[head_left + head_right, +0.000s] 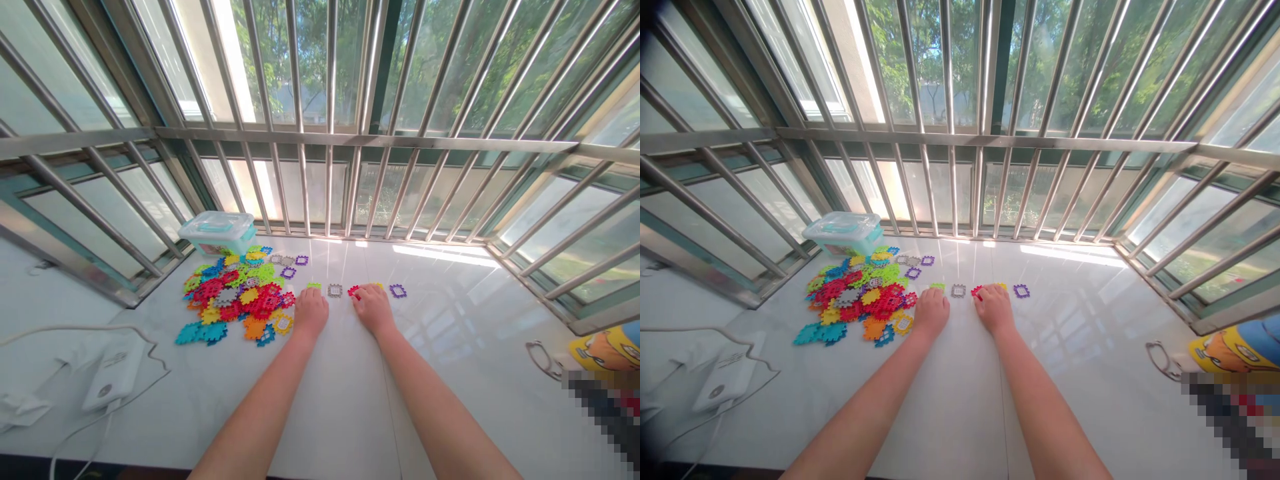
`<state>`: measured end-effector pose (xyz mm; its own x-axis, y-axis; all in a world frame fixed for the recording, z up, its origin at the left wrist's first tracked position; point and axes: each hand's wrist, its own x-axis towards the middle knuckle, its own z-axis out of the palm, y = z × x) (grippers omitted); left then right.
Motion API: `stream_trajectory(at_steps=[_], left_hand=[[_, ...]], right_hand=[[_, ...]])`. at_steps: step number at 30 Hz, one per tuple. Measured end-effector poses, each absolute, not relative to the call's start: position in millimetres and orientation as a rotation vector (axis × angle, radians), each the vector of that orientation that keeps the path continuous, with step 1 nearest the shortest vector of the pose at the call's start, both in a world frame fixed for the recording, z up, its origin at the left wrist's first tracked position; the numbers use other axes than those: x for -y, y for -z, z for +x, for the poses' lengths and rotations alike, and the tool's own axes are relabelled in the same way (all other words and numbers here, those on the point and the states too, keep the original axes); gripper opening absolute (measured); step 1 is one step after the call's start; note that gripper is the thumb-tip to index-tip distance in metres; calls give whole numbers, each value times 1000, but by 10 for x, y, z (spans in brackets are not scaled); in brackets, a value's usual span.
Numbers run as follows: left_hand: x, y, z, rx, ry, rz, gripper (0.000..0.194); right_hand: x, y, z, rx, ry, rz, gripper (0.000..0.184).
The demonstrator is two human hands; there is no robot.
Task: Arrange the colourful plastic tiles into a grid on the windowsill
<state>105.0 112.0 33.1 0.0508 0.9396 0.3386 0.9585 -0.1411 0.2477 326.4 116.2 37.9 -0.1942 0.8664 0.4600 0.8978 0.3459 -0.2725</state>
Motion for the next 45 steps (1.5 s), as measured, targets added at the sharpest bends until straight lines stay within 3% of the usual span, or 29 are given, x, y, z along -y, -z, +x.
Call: stream_trajectory(at_steps=[6, 13, 21, 32, 45], left_hand=[[-1137, -316, 1026, 2004, 751, -2261, 31], [-1166, -291, 1019, 2009, 804, -2305, 30], [-1173, -306, 1003, 2039, 846, -2288, 33], [-1188, -275, 998, 1960, 877, -2319, 31], [-1211, -220, 997, 1979, 857, -2294, 35]], right_hand=[[-1181, -322, 3300, 2051, 17, -1506, 12], [-1208, -252, 3338, 2008, 26, -1545, 31], [-955, -250, 3478, 1398, 131, -2041, 45], [-789, -271, 3413, 1817, 180, -1888, 36], [-788, -387, 3415, 2251, -34, -1636, 47]])
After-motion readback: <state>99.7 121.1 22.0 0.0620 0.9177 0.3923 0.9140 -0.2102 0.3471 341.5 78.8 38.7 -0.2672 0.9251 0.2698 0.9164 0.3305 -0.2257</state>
